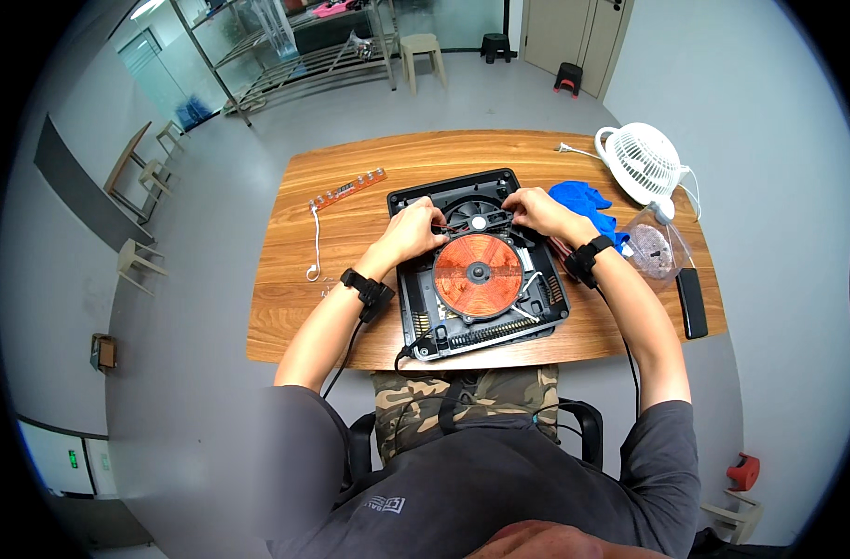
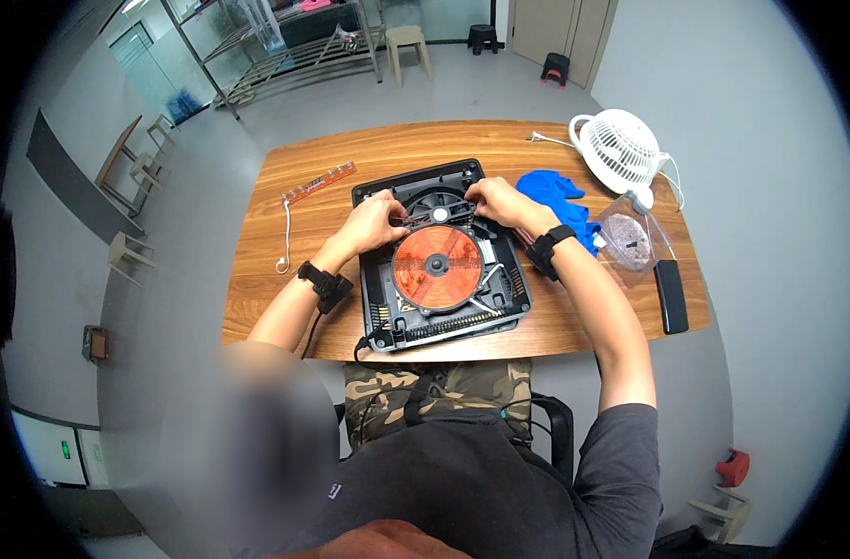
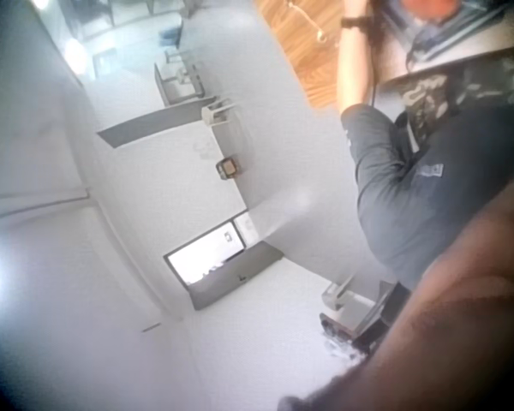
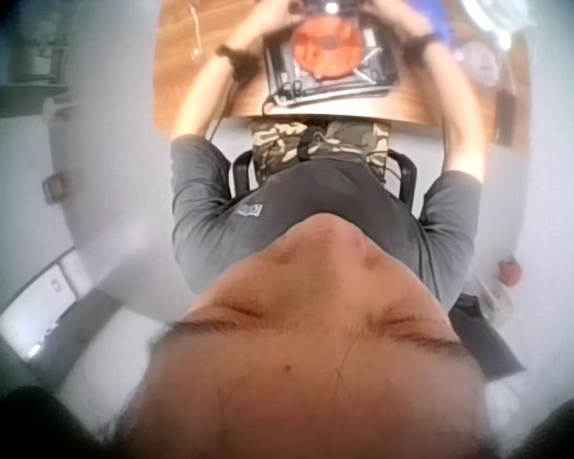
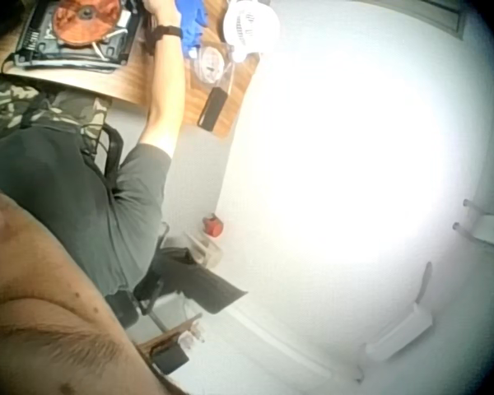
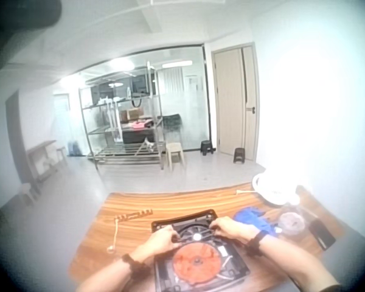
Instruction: The person disassembles a small electronic device on a wooden table, removes a circular copper-colored component, cleans it with a blue cloth, and reassembles the device using a screwdriver. The person handles screws, a fan, and internal components during the process.
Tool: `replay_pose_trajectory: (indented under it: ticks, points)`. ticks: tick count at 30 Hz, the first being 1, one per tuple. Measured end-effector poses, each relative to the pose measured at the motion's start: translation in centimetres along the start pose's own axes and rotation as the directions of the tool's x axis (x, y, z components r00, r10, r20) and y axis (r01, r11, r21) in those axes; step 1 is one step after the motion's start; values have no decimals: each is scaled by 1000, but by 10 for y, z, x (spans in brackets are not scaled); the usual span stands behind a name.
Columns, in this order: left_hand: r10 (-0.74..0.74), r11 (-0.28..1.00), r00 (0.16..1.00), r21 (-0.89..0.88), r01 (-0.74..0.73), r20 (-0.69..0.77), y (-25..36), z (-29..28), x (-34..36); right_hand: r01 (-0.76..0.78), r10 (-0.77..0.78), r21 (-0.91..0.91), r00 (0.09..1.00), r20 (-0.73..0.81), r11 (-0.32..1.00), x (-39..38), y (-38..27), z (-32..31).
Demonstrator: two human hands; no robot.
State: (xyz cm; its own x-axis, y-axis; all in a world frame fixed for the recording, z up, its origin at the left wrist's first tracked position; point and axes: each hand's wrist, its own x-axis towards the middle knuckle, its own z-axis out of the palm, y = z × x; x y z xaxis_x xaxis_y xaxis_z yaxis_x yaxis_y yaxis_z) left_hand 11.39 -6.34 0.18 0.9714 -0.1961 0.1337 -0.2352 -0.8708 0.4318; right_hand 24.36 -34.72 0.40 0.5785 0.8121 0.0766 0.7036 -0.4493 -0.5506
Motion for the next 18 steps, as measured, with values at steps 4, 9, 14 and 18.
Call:
replay_pose_trajectory:
  ticks: [4, 9, 14, 18]
  points:
    - [-10, 1000, 1000, 20, 11, -24, -2, 2, -2, -1, 1, 45, 1000, -15, 999, -1, -5, 0]
    - [-51, 998, 998, 39, 52, -24, 3, 3, -1, 9, -10, 28, 1000, 12, 1000, -1, 2, 0]
    - [-98, 994, 995, 51, 99, -20, 3, 6, 1, -29, 26, 67, 999, 40, 997, 3, 6, -2]
    - [-120, 992, 992, 42, 121, -25, 3, 9, 2, -40, 36, 69, 998, 59, 997, 5, 6, -4]
